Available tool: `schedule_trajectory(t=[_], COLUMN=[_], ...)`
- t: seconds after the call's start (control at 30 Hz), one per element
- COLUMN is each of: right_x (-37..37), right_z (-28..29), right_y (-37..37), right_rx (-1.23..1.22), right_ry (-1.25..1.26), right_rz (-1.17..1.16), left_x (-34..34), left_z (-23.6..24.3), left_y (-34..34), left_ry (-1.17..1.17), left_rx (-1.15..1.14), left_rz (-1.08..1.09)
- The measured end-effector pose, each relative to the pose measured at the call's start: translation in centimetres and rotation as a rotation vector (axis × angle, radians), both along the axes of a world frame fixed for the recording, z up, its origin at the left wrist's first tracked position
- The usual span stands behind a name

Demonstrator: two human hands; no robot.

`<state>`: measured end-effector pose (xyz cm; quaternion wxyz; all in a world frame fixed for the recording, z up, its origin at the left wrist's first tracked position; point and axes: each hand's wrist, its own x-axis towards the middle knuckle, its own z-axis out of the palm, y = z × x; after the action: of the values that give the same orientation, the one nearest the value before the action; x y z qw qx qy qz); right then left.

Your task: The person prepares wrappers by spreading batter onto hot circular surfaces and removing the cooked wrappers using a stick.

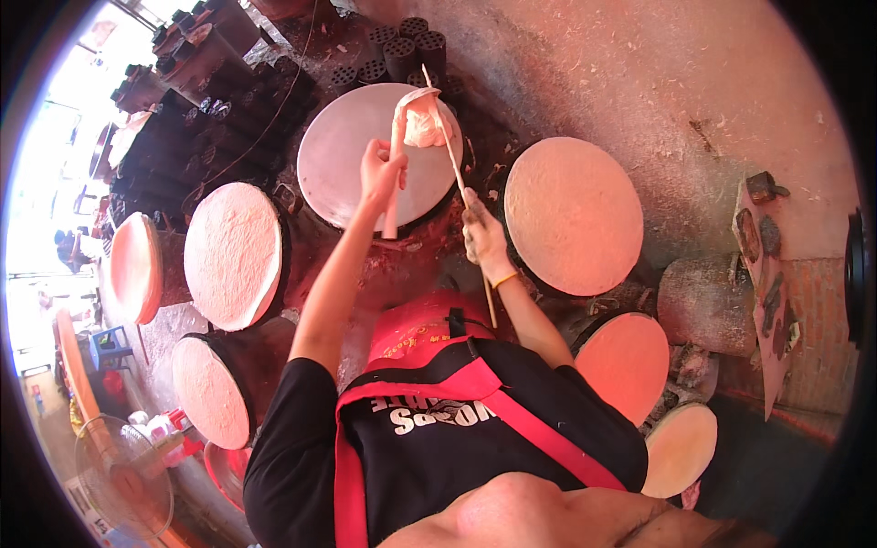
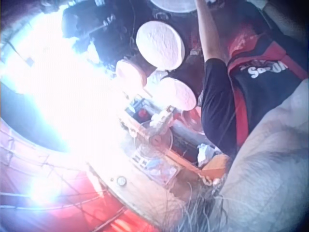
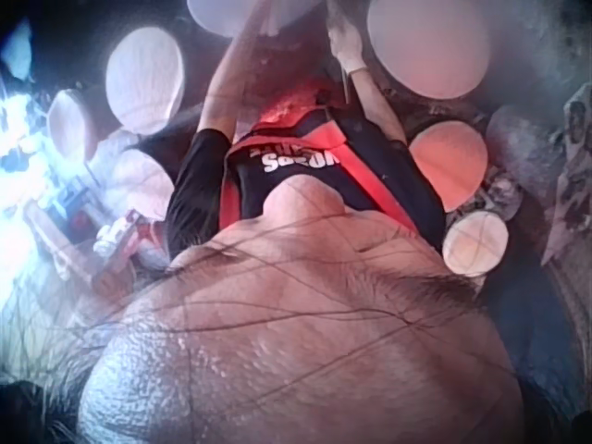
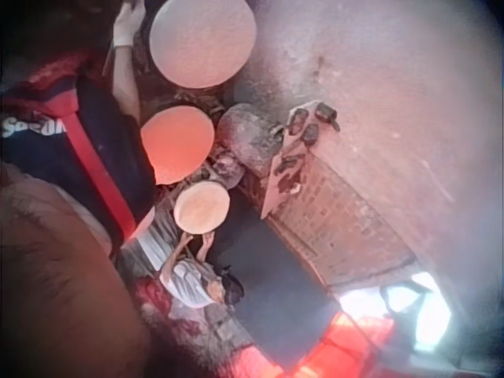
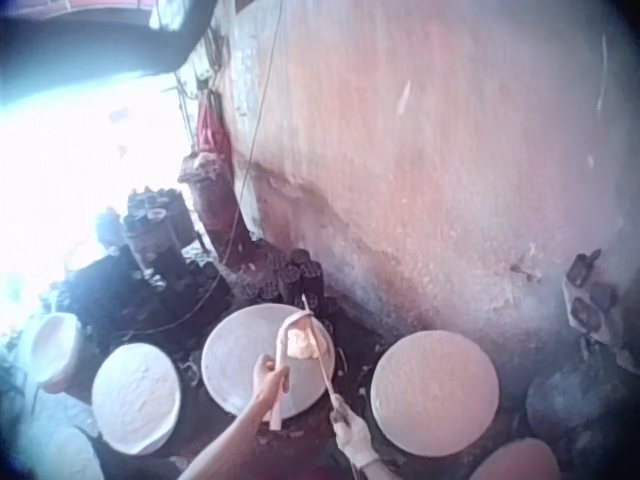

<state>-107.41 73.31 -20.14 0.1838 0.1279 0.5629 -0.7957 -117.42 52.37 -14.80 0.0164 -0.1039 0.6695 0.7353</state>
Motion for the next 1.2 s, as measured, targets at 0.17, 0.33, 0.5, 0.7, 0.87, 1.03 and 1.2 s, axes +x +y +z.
schedule_trajectory(t=[0.17, 0.33, 0.5, 0.7, 0.87, 1.03, 1.2], right_x=[-0.1, -4.9, -7.3, 0.0, -4.9, -9.3, -4.5], right_z=[-0.5, -4.4, -0.1, -2.6, -0.4, 0.1, 1.5], right_y=[-2.1, -6.2, -6.9, -10.1, -16.1, -18.0, -12.9], right_rx=[0.807, 0.885, -0.158, -0.223, -0.141, -0.044, -0.002], right_ry=[0.2, 0.585, -0.13, -0.143, -0.104, -0.062, -0.112], right_rz=[0.105, -0.23, -0.097, -0.421, -0.414, -0.188, -0.028], left_x=[-1.4, -2.3, 2.1, 16.3, 24.1, 27.4, 29.3], left_z=[-0.9, 8.5, 12.8, 5.9, 3.3, 0.7, -0.4], left_y=[0.8, -2.6, -9.5, -12.4, -12.5, -14.0, -15.8], left_ry=[0.043, 0.239, 0.127, -0.251, -0.37, -0.319, -0.401], left_rx=[0.322, 0.532, 0.345, 0.287, 0.33, 0.385, 0.334], left_rz=[0.142, 0.044, -0.033, 0.149, 0.311, 0.4, 0.376])
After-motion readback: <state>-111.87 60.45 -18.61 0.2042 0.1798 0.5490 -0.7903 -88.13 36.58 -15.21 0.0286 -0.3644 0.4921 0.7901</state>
